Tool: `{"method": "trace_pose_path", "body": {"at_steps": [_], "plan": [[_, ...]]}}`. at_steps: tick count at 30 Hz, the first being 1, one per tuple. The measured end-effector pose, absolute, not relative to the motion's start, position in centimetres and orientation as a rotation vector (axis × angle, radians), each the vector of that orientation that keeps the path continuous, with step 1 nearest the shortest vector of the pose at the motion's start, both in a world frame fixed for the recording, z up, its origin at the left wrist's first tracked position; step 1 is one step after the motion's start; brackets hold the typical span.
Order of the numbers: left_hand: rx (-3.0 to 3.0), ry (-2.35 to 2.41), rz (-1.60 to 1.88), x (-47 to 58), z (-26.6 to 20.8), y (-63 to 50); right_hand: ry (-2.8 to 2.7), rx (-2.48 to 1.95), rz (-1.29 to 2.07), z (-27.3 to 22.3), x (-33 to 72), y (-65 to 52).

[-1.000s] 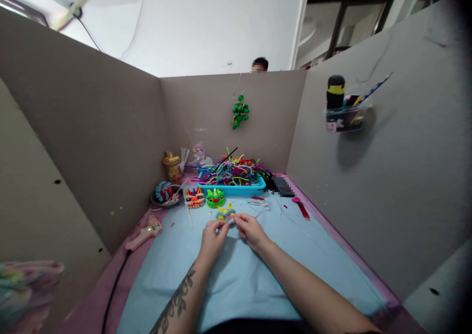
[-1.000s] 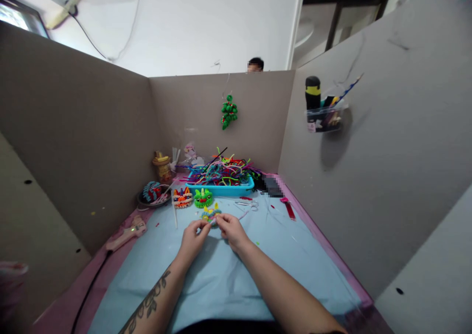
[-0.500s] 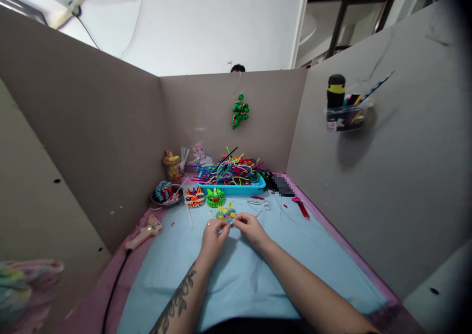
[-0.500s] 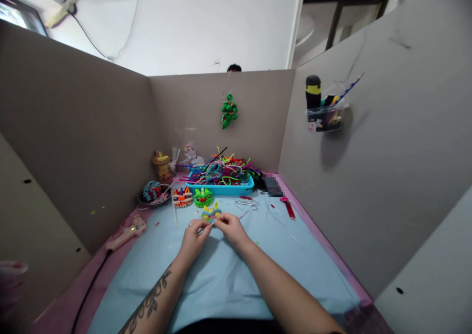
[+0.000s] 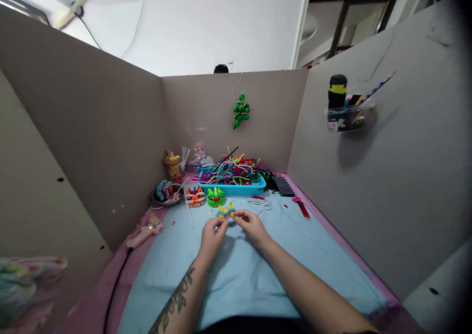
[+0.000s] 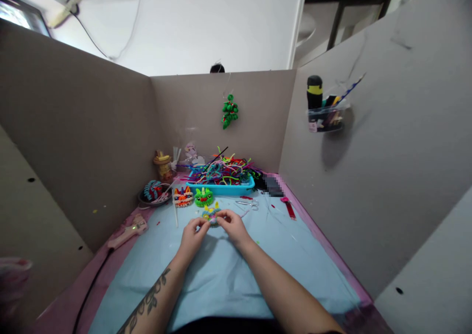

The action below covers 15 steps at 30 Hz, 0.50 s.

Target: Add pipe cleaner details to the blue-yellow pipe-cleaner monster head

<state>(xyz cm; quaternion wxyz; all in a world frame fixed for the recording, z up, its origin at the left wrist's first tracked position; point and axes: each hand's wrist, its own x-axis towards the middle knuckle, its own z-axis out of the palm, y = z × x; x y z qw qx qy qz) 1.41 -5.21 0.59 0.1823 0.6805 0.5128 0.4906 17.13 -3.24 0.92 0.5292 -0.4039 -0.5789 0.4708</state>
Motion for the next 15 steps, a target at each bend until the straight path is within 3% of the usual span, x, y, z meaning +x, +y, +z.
{"method": "trace_pose_path", "body": {"at_steps": [3,7,11,15], "plan": [[1.95,1.469,1.411,1.4,0.5,-5.2,-1.655,-0.939,0.524,1.0,17.4,-3.6],[1.994,1.471,1.415,1.5,0.3,-5.2,-1.855,-0.925,0.173,0.5,17.2,-3.9],[2.037,1.437,1.404,1.5,0.3,-5.2,-1.896,-0.907,0.093,0.0,17.0,-3.7],[2.063,1.388,1.397,1.5,0.3,-5.2,-1.782,-0.876,0.279,0.1,16.8,-3.6]]}}
